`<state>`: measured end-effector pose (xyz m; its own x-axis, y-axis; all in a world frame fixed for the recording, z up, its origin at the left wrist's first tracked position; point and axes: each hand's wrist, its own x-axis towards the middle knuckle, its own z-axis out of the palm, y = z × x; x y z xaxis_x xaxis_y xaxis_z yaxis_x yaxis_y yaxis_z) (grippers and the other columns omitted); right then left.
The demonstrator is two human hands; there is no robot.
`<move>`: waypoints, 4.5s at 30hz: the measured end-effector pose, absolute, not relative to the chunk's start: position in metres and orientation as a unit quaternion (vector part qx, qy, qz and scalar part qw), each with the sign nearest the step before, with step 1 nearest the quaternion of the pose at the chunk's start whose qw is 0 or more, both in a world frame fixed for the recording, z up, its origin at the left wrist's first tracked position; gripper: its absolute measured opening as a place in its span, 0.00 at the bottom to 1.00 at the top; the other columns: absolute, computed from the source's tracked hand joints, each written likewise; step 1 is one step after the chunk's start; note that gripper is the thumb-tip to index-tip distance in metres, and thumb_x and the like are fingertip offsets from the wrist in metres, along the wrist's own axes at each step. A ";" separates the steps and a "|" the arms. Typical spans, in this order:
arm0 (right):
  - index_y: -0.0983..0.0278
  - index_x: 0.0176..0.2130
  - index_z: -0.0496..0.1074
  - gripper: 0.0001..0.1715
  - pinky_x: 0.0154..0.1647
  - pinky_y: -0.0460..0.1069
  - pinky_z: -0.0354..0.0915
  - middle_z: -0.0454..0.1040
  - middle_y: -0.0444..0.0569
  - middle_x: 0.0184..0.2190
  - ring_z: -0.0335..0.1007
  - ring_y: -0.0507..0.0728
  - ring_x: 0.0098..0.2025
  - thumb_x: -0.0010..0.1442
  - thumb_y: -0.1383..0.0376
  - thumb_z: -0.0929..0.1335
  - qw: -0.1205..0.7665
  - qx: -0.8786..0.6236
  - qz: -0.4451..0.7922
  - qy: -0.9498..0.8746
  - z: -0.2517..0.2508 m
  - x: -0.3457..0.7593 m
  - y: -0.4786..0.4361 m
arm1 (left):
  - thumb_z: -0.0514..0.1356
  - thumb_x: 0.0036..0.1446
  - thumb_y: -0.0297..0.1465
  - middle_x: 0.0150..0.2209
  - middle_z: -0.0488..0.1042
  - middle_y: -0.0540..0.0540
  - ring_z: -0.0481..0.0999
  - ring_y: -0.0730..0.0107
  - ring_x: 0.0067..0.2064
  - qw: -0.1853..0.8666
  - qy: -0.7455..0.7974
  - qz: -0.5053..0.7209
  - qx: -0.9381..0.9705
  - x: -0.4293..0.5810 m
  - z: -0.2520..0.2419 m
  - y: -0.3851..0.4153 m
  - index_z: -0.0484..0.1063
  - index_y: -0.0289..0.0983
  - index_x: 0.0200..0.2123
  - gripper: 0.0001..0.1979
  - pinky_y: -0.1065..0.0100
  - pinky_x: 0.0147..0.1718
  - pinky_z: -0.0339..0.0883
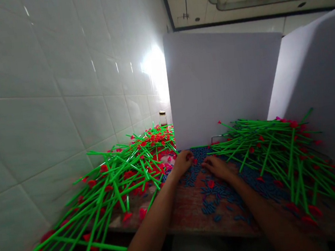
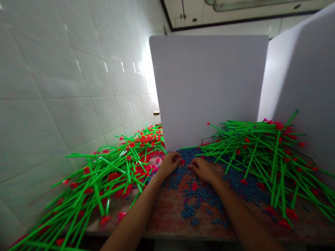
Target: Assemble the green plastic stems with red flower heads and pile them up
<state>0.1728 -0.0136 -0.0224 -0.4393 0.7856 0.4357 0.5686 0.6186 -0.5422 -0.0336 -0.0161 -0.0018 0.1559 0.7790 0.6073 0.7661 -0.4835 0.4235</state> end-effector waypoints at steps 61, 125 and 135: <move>0.67 0.34 0.76 0.22 0.33 0.48 0.68 0.77 0.49 0.30 0.72 0.53 0.30 0.43 0.54 0.75 0.586 -0.243 0.575 -0.517 0.006 0.175 -0.025 | 0.52 0.62 0.36 0.36 0.73 0.46 0.69 0.67 0.41 -0.125 0.472 0.338 0.804 -0.010 0.036 -0.054 0.74 0.41 0.44 0.14 0.65 0.44 0.56; 0.66 0.29 0.75 0.18 0.24 0.43 0.62 0.73 0.45 0.22 0.66 0.48 0.23 0.42 0.56 0.76 0.606 -0.245 0.554 -0.516 0.008 0.179 -0.023 | 0.51 0.62 0.35 0.35 0.71 0.46 0.68 0.70 0.41 -0.007 0.385 0.429 0.817 -0.001 0.025 -0.050 0.74 0.36 0.39 0.13 0.69 0.42 0.62; 0.66 0.23 0.73 0.19 0.23 0.45 0.60 0.70 0.44 0.16 0.64 0.50 0.20 0.42 0.53 0.75 0.558 -0.279 0.490 -0.609 0.001 0.182 -0.023 | 0.51 0.62 0.32 0.32 0.69 0.46 0.67 0.70 0.39 -0.053 0.364 0.356 0.859 0.000 0.028 -0.056 0.74 0.35 0.36 0.12 0.70 0.39 0.60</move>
